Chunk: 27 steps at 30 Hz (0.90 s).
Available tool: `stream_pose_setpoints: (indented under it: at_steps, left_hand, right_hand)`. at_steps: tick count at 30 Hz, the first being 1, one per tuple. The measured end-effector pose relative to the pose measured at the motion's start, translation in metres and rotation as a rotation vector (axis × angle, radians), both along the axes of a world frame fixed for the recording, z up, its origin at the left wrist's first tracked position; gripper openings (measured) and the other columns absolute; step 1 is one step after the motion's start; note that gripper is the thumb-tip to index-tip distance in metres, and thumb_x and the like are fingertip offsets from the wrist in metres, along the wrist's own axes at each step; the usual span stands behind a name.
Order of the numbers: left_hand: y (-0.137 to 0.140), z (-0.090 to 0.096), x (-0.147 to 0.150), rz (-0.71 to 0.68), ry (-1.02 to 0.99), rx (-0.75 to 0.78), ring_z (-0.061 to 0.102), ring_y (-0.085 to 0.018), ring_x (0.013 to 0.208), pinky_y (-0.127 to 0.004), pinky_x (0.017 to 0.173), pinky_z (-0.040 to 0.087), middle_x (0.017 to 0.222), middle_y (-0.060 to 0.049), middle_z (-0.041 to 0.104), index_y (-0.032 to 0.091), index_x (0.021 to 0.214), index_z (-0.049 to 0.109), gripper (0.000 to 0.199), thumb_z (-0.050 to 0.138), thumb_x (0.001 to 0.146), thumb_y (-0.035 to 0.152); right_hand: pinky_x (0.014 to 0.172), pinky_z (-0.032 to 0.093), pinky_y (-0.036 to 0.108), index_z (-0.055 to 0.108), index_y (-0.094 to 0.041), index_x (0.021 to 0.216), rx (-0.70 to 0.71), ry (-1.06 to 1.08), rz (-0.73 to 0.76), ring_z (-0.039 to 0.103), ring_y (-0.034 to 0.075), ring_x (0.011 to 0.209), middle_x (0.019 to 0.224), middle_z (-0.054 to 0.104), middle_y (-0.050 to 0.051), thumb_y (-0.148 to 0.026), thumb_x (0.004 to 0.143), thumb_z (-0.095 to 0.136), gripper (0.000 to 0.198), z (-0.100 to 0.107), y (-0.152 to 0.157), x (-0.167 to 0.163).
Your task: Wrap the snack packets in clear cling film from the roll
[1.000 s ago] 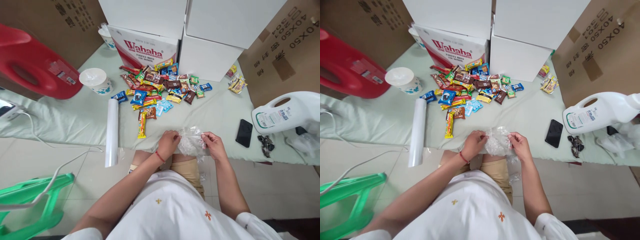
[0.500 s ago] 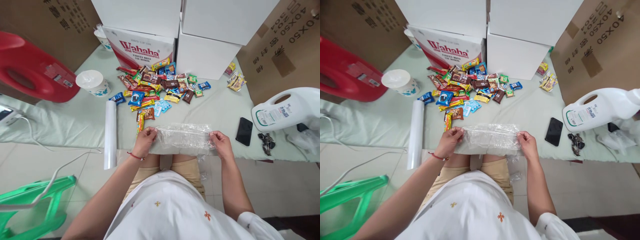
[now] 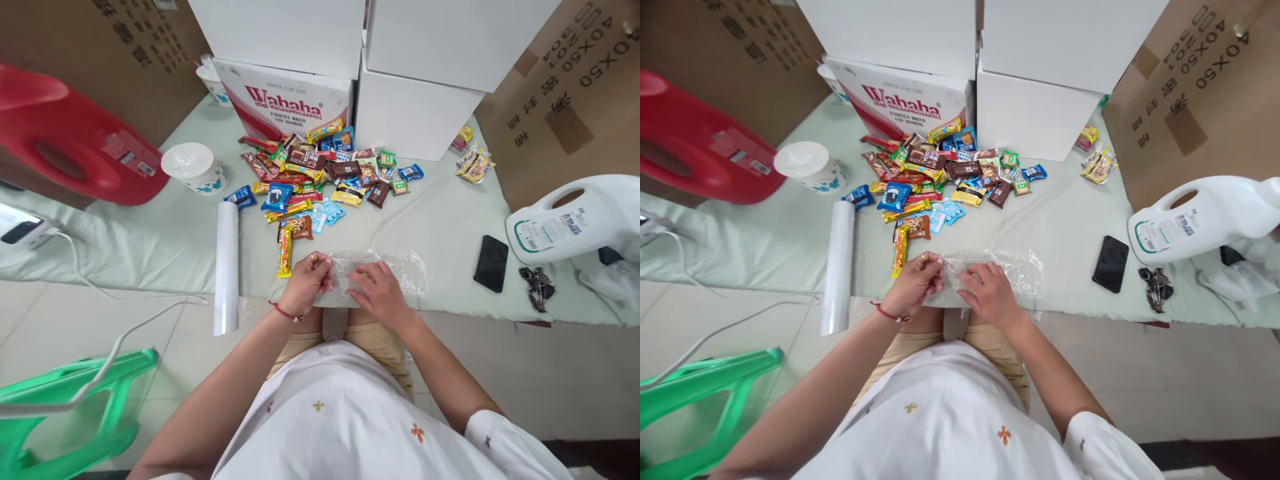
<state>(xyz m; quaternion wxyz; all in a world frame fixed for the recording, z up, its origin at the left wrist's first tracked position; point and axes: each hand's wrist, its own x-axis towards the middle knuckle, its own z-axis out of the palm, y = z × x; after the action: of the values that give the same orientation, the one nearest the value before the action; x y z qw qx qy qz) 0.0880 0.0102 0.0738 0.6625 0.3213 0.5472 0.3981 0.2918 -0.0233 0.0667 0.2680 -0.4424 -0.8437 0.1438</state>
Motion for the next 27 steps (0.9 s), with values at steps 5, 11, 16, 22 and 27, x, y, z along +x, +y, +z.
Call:
stream_pose_setpoints:
  at_steps: [5, 11, 16, 22, 27]
  left_hand:
    - [-0.009, 0.005, 0.001, 0.180, -0.025, 0.033, 0.050, -0.004, 0.045, -0.016, 0.040, 0.024, 0.079, 0.006, 0.059, 0.022, 0.101, 0.050, 0.050, 0.077, 0.072, 0.052]
    - [-0.031, -0.021, -0.003, 0.347, 0.181, 0.033, 0.045, -0.004, 0.048, -0.019, 0.043, 0.029, 0.080, 0.007, 0.053, 0.022, 0.101, 0.050, 0.040, 0.072, 0.073, 0.042]
    - [-0.023, -0.029, -0.002, 0.246, 0.202, -0.037, 0.041, -0.008, 0.042, -0.021, 0.043, 0.028, 0.057, 0.009, 0.048, 0.020, 0.091, 0.056, 0.030, 0.067, 0.074, 0.042]
    - [0.009, -0.034, 0.013, 0.222, 0.219, -0.056, 0.038, -0.009, 0.039, -0.024, 0.044, 0.026, 0.048, 0.005, 0.049, 0.021, 0.068, 0.055, 0.028, 0.065, 0.078, 0.045]
    - [0.025, -0.043, 0.019, 0.255, 0.245, -0.009, 0.042, -0.010, 0.045, -0.024, 0.048, 0.029, 0.048, 0.005, 0.050, 0.021, 0.065, 0.057, 0.024, 0.071, 0.073, 0.038]
  right_hand:
    - [0.084, 0.047, 0.039, 0.074, -0.024, 0.098, -0.075, 0.153, -0.029, 0.054, 0.023, 0.089, 0.091, 0.069, 0.007, -0.032, 0.105, 0.050, 0.027, -0.013, 0.018, -0.009]
    - [0.081, 0.048, 0.039, 0.069, -0.025, 0.093, -0.100, 0.249, -0.150, 0.057, 0.023, 0.086, 0.086, 0.067, 0.005, -0.034, 0.104, 0.052, 0.022, -0.005, 0.016, -0.006]
    - [0.087, 0.048, 0.039, 0.070, -0.024, 0.098, -0.003, 0.164, -0.168, 0.057, 0.024, 0.094, 0.094, 0.066, 0.007, -0.030, 0.105, 0.049, 0.022, -0.001, 0.033, -0.017]
    - [0.084, 0.049, 0.038, 0.075, -0.024, 0.108, -0.139, -0.103, -0.074, 0.053, 0.028, 0.109, 0.110, 0.065, 0.011, -0.026, 0.093, 0.069, 0.017, -0.018, 0.084, -0.040]
    - [0.078, 0.046, 0.031, 0.075, -0.020, 0.088, -0.306, 0.107, -0.088, 0.058, 0.018, 0.084, 0.088, 0.066, 0.005, -0.022, 0.092, 0.066, 0.010, -0.040, 0.097, -0.039]
